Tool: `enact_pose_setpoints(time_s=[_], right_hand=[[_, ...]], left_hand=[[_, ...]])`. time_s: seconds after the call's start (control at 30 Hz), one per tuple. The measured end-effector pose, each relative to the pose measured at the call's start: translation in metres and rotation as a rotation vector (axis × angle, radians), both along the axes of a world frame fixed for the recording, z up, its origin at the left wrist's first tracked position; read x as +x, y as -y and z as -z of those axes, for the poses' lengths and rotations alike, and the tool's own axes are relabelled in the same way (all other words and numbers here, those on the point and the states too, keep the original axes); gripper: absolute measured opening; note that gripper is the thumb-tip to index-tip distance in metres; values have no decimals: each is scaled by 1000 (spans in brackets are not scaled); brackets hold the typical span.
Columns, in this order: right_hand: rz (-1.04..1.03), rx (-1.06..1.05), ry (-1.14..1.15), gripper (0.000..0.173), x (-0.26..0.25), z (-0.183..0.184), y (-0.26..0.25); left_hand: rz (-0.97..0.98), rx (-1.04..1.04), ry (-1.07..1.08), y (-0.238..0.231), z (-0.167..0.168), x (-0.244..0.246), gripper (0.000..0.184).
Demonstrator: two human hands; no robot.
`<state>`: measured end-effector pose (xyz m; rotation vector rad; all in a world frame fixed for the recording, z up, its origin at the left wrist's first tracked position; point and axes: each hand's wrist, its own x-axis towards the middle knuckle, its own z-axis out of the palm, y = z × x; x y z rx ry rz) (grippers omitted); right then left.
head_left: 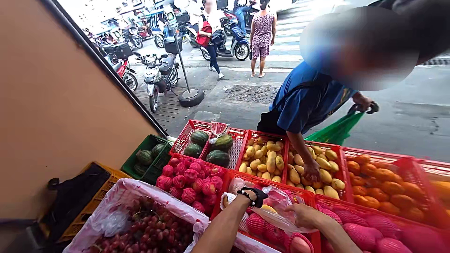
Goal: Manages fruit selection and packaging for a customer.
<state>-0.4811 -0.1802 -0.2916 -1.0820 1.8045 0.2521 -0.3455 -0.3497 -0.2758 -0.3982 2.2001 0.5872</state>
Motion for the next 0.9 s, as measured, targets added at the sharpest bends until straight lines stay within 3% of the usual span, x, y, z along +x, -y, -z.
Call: enact_pose_setpoints(time_s=[0.07, 0.13, 0.3, 0.37, 0.43, 0.53, 0.7, 0.9], right_hand=[[12, -33, 0, 59, 5, -5, 2], [40, -58, -8, 57, 9, -11, 0], [104, -94, -12, 47, 9, -15, -6], [104, -74, -10, 44, 7, -21, -6], [107, -58, -11, 40, 5, -27, -8], [126, -33, -27, 43, 2, -29, -11], [104, -19, -42, 49, 0, -27, -10], [74, -29, -28, 56, -1, -21, -9]], left_hand=[[-47, -85, 52, -8, -12, 6, 40], [69, 49, -135, 10, -2, 16, 46], [-61, 74, -7, -7, -30, -1, 44], [45, 91, -79, 1, -6, -3, 47], [103, 72, -241, 1, 3, 5, 36], [12, 10, 39, -23, -51, -12, 40], [-81, -107, 0, -13, -34, 2, 28], [-42, -118, 30, -15, -33, -4, 25]])
